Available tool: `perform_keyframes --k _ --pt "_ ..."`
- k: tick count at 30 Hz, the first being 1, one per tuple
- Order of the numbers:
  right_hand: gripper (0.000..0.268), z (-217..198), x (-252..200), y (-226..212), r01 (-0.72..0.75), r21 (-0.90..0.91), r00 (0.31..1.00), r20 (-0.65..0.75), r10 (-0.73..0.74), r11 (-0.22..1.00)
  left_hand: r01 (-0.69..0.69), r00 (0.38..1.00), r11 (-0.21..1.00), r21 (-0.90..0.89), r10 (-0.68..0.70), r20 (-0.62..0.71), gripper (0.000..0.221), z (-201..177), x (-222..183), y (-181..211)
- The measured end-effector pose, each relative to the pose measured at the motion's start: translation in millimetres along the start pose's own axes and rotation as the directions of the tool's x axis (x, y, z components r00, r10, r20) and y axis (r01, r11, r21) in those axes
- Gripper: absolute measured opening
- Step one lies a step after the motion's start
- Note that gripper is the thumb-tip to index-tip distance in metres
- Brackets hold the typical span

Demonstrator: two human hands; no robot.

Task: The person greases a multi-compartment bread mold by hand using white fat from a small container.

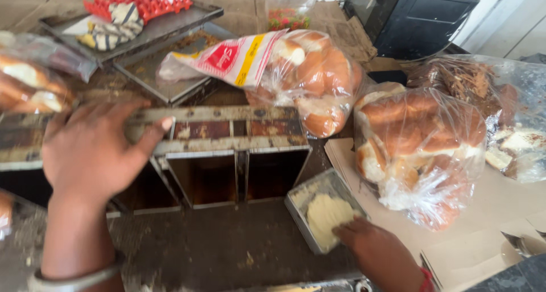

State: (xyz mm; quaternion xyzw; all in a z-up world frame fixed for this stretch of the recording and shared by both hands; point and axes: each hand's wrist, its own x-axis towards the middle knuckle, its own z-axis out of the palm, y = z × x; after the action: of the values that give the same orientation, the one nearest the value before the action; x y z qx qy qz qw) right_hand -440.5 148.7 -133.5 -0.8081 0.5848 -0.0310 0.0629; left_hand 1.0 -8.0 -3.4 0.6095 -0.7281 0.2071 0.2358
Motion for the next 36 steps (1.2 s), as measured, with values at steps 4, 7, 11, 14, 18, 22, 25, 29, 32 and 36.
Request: perform_keyframes --k 4,7,11,14,18,22,25,29,32,36 --pt "0.061 19 -1 5 -0.074 -0.078 0.981 0.173 0.087 0.994 0.032 0.999 0.999 0.027 -0.032 0.017 0.055 -3 2 4" --pt "0.064 35 -3 9 -0.174 -0.024 0.893 0.417 0.168 0.984 0.032 0.999 0.998 0.049 -0.032 -0.005 0.055 -7 5 8" --pt "0.055 44 -5 1 -0.207 -0.032 0.932 0.299 0.207 0.978 0.055 0.998 0.994 0.093 -0.059 0.031 0.054 -7 6 9" --pt "0.052 25 -10 -14 -0.266 -0.048 0.929 0.256 0.269 0.963 0.038 0.999 0.999 0.012 -0.038 0.005 0.054 1 1 3" --pt "0.039 -28 4 -14 -0.134 0.060 0.987 0.098 0.128 0.989 0.081 0.991 0.996 0.029 -0.083 0.108 0.060 3 0 0" --pt "0.026 -53 17 -16 0.025 0.169 1.000 0.006 -0.027 0.985 0.100 0.990 0.994 -0.052 -0.094 0.107 0.059 1 1 2" --pt "0.012 -53 25 -17 0.013 0.211 0.988 0.149 -0.046 0.977 0.055 0.998 0.996 -0.070 -0.053 0.040 0.061 3 -5 3" --pt "0.025 -65 23 -16 0.000 0.255 0.995 0.099 -0.026 0.967 0.109 0.991 0.992 -0.064 -0.103 0.089 0.061 0 -5 5" --pt "0.038 -62 18 -23 0.086 0.299 0.996 -0.058 -0.072 0.950 0.067 0.997 0.995 -0.067 -0.065 0.029 0.064 -1 -7 5" --pt "0.035 -43 23 -30 0.141 0.306 0.989 0.009 -0.151 0.941 0.114 0.990 0.993 -0.029 -0.111 0.091 0.065 -11 -5 13"
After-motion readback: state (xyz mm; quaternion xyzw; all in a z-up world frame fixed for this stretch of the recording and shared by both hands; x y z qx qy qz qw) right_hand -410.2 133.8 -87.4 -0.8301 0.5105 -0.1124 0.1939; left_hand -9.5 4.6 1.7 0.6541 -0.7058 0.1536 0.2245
